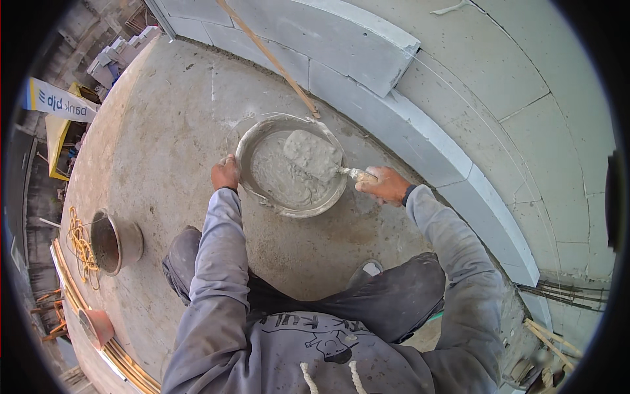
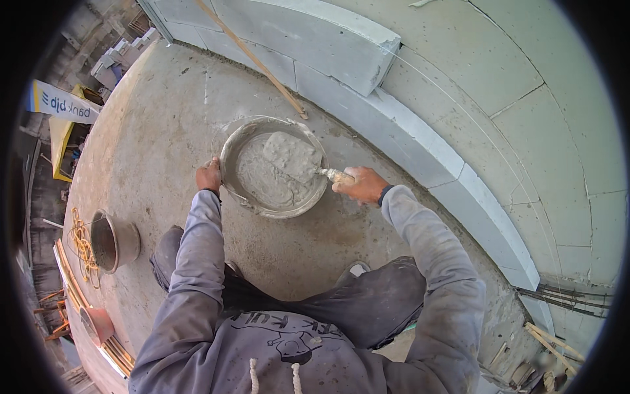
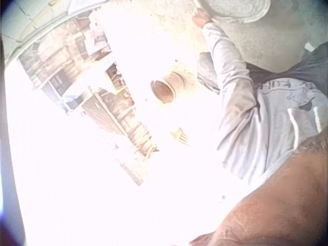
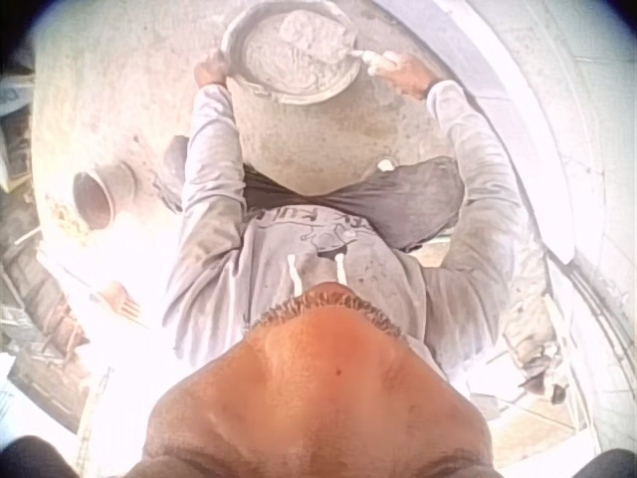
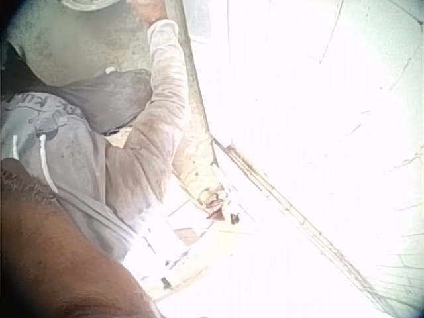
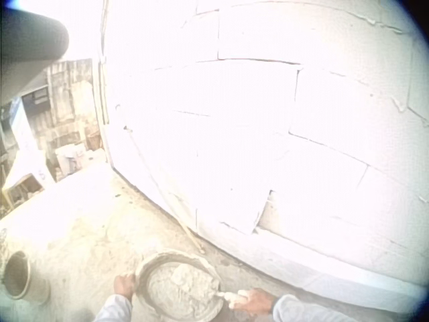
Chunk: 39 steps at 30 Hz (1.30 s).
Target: The person builds a wall by applying mortar from a bucket to lightweight concrete blocks with a trowel, then laying the blocks and tapping them into place with a rubber mallet.
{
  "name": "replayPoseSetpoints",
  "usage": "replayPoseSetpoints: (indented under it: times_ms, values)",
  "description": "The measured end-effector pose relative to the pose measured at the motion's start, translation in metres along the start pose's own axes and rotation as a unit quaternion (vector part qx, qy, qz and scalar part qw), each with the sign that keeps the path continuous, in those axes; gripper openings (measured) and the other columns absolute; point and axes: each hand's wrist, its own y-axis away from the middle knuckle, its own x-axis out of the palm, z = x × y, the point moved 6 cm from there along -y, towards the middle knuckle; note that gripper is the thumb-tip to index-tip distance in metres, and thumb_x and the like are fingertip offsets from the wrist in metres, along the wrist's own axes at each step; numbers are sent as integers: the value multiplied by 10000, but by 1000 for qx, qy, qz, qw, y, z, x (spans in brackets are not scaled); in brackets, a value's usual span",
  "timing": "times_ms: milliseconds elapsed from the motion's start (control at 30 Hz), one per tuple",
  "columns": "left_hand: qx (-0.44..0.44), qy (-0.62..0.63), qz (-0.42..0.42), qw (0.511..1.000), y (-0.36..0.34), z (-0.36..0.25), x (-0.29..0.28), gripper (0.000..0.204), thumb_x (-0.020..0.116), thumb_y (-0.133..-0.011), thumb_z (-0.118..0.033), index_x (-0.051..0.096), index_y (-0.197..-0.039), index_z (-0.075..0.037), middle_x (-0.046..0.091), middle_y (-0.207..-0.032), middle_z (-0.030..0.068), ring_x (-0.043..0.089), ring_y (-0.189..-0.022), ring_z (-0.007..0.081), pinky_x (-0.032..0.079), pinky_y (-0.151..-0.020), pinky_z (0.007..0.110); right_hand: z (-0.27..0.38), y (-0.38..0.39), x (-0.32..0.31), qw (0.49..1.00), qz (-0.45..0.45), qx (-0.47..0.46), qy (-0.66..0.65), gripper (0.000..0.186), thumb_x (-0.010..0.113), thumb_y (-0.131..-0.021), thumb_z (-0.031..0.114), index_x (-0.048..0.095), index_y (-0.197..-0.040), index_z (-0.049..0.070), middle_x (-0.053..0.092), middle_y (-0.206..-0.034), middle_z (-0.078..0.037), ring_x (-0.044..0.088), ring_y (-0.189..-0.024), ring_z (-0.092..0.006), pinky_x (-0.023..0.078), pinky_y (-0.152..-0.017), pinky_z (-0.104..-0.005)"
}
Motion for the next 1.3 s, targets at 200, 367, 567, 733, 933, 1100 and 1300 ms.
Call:
replayPoseSetpoints:
  times_ms: [200, 367, 567, 733, 933, 1100, 1300]
  values:
    - [7, 16, 27, 999, 8, -5, 9, 401, 504, -852, -374, 658, -883, -5, 638, -810, 226, 621, -775, 372, 452, -709, 408, -42, 7, -9, 987, 96, -23, -129, 418, 631, -783, 393, 574, -952, 15, 554, -671, -57, 548, -526, -137, 449, -482, -277]
    - [54, -44, -40, 997, -4, 8, -6, 411, 529, -837, -362, 654, -860, 29, 637, -764, 227, 623, -731, 343, 449, -679, 407, -69, 55, -54, 963, 61, -21, -262, 409, 629, -797, 378, 559, -961, 10, 544, -665, -50, 547, -538, -135, 464, -486, -273]
    - [59, -88, -45, 993, -19, 10, -4, 426, 541, -821, -375, 666, -907, 23, 649, -820, 232, 634, -808, 356, 462, -749, 409, -118, 101, -158, 975, -202, 67, -71, 492, 656, -763, 369, 553, -1078, 7, 596, -725, -109, 602, -657, -179, 485, -546, -314]
    - [31, -134, 3, 991, -30, 18, 7, 418, 554, -817, -371, 673, -895, 22, 658, -786, 210, 640, -785, 319, 463, -740, 399, -128, 77, -190, 856, -436, 3, 278, 456, 622, -740, 283, 546, -1111, 30, 628, -872, -172, 621, -789, -308, 493, -692, -400]
    - [-21, -28, -22, 999, -21, 17, 3, 388, 590, -804, -356, 668, -787, 24, 631, -670, 155, 583, -595, 241, 457, -596, 371, -155, 98, -172, 826, -481, 42, 291, 413, 613, -710, 250, 553, -1075, 68, 619, -871, -155, 616, -816, -321, 489, -730, -415]
    - [-29, 7, -1, 1000, -36, 29, 7, 409, 603, -804, -356, 666, -784, 48, 626, -666, 165, 575, -579, 235, 458, -567, 373, -231, 155, -170, 817, -487, 121, 282, 438, 623, -692, 243, 559, -1090, 70, 610, -895, -146, 614, -807, -313, 489, -720, -409]
    - [-45, 47, 10, 998, -67, 58, -8, 447, 619, -800, -350, 639, -730, 91, 621, -663, 163, 574, -590, 237, 463, -571, 380, -289, 215, -167, 807, -505, 139, 271, 466, 643, -665, 221, 570, -1107, 94, 608, -925, -125, 607, -833, -302, 486, -747, -390]
